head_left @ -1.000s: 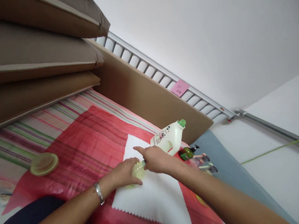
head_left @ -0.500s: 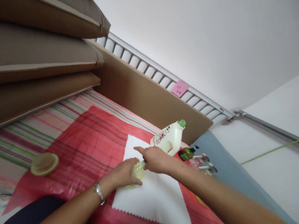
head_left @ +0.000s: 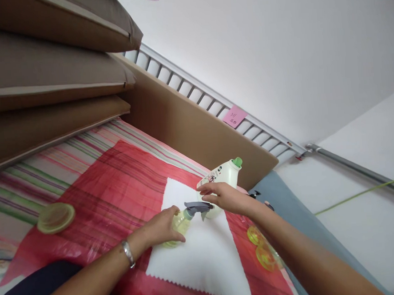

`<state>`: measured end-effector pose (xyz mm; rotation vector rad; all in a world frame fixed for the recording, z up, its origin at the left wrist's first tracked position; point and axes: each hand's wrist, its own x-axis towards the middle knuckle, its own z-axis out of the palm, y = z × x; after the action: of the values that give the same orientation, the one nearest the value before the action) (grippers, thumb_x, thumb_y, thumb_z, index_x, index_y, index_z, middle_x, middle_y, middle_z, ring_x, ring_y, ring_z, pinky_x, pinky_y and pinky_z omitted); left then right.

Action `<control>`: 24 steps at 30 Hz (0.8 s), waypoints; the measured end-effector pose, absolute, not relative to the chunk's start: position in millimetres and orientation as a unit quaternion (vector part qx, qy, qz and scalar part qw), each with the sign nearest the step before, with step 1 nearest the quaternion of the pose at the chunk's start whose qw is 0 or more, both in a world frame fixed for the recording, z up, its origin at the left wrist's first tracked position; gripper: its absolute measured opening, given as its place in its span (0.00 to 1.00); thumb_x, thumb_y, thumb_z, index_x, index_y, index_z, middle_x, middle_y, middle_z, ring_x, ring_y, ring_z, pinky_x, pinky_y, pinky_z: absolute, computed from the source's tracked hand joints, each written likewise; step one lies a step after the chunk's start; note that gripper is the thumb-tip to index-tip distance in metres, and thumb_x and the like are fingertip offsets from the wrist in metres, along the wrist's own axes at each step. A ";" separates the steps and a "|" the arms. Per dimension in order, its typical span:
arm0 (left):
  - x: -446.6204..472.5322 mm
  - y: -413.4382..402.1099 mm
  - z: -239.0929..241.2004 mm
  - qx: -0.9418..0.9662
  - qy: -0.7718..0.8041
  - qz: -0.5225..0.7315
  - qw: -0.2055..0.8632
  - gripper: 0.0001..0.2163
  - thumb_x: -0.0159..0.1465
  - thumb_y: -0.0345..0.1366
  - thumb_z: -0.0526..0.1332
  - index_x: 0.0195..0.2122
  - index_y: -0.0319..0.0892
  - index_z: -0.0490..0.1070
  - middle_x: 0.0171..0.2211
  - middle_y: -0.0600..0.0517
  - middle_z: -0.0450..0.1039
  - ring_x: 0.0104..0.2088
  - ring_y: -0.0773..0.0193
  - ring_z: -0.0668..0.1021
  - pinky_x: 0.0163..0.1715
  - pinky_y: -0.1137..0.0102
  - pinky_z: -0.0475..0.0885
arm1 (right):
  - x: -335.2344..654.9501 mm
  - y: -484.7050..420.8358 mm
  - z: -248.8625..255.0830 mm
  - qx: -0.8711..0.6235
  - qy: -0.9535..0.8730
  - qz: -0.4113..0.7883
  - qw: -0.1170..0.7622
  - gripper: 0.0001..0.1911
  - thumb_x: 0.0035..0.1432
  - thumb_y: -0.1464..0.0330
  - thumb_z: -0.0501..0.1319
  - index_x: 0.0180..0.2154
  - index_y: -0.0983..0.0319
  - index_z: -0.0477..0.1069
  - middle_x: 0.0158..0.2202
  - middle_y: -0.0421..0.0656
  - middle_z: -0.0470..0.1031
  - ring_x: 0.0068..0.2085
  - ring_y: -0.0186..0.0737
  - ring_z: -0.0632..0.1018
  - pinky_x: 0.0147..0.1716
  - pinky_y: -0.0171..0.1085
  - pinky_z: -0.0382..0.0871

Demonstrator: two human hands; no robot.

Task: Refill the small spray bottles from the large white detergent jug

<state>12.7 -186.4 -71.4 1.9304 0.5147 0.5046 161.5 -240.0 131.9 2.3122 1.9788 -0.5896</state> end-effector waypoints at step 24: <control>13.6 -176.4 -73.7 0.830 0.194 0.245 0.462 0.28 0.55 0.52 0.58 0.54 0.44 0.62 0.55 0.47 0.66 0.54 0.52 0.68 0.54 0.61 0.63 | 234.7 -345.2 135.7 0.832 0.381 -0.365 -0.168 0.13 0.46 0.65 0.64 0.35 0.61 0.69 0.23 0.35 0.70 0.21 0.28 0.68 0.19 0.27 0.61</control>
<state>13.6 -176.4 -73.7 2.0416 0.4767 0.6024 234.7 -345.2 135.7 2.9379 1.3463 -1.2902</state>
